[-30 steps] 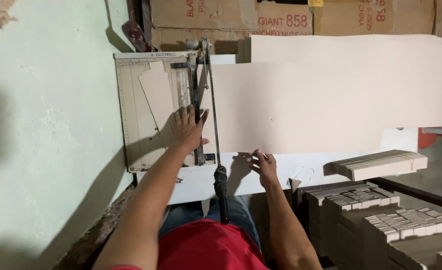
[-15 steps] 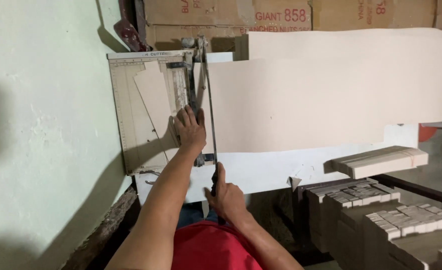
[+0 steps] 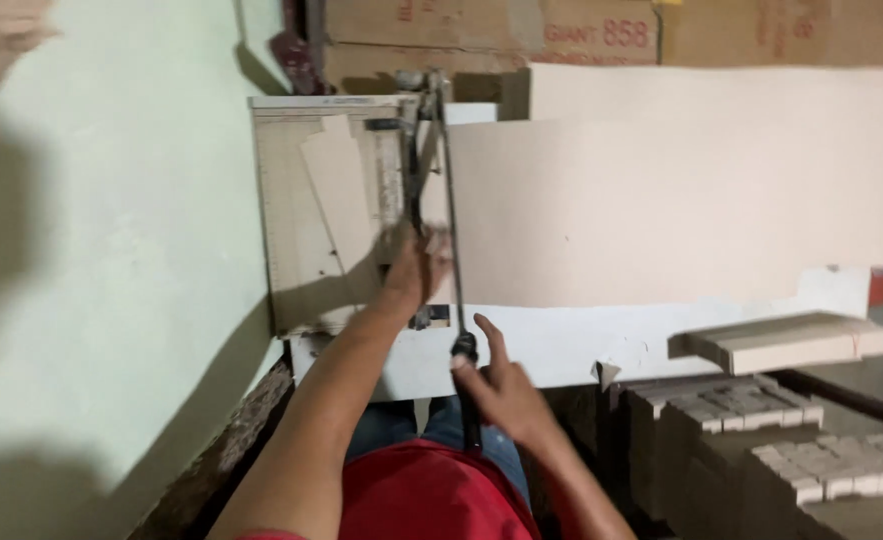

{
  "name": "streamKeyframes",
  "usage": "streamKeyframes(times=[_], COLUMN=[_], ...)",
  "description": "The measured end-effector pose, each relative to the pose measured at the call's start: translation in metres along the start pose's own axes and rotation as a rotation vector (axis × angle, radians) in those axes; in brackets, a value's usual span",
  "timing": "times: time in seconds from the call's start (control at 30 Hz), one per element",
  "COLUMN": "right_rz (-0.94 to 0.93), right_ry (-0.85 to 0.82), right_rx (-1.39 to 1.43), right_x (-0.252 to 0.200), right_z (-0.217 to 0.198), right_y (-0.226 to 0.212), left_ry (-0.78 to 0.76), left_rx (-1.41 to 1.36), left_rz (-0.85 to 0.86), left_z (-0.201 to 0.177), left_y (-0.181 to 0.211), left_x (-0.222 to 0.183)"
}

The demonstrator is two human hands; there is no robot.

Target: Using a manual lever-style paper cutter to slice large sheets of paper into uniform strips.

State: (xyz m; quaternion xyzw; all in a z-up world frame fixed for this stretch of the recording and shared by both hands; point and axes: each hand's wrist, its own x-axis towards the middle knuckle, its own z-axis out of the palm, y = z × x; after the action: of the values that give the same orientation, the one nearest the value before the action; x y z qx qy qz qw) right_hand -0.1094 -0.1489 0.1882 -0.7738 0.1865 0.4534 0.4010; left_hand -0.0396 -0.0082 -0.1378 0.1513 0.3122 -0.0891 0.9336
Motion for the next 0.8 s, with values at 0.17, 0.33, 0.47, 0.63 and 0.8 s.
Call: streamKeyframes(times=[0.17, 0.33, 0.47, 0.63, 0.8], right_rz=[-0.150, -0.370, -0.936, -0.559, -0.368], right_ry=[0.164, 0.227, 0.084, -0.152, -0.001], right_rx=[0.368, 0.262, 0.109, 0.577, 0.549], right_x=[0.130, 0.270, 0.340, 0.261, 0.215], right_z=[-0.015, 0.009, 0.051, 0.042, 0.053], right_y=[0.067, 0.102, 0.132, 0.115, 0.112], left_ry=[-0.539, -0.924, -0.714, -0.699, -0.526], left_rx=[1.131, 2.271, 2.652, 2.888, 2.777], left_rz=[0.610, 1.066, 0.222, 0.290, 0.060], left_z=[0.029, 0.057, 0.016, -0.019, 0.071], left_y=[0.024, 0.059, 0.078, 0.141, 0.155], left_x=[-0.049, -0.096, -0.066, -0.044, -0.108])
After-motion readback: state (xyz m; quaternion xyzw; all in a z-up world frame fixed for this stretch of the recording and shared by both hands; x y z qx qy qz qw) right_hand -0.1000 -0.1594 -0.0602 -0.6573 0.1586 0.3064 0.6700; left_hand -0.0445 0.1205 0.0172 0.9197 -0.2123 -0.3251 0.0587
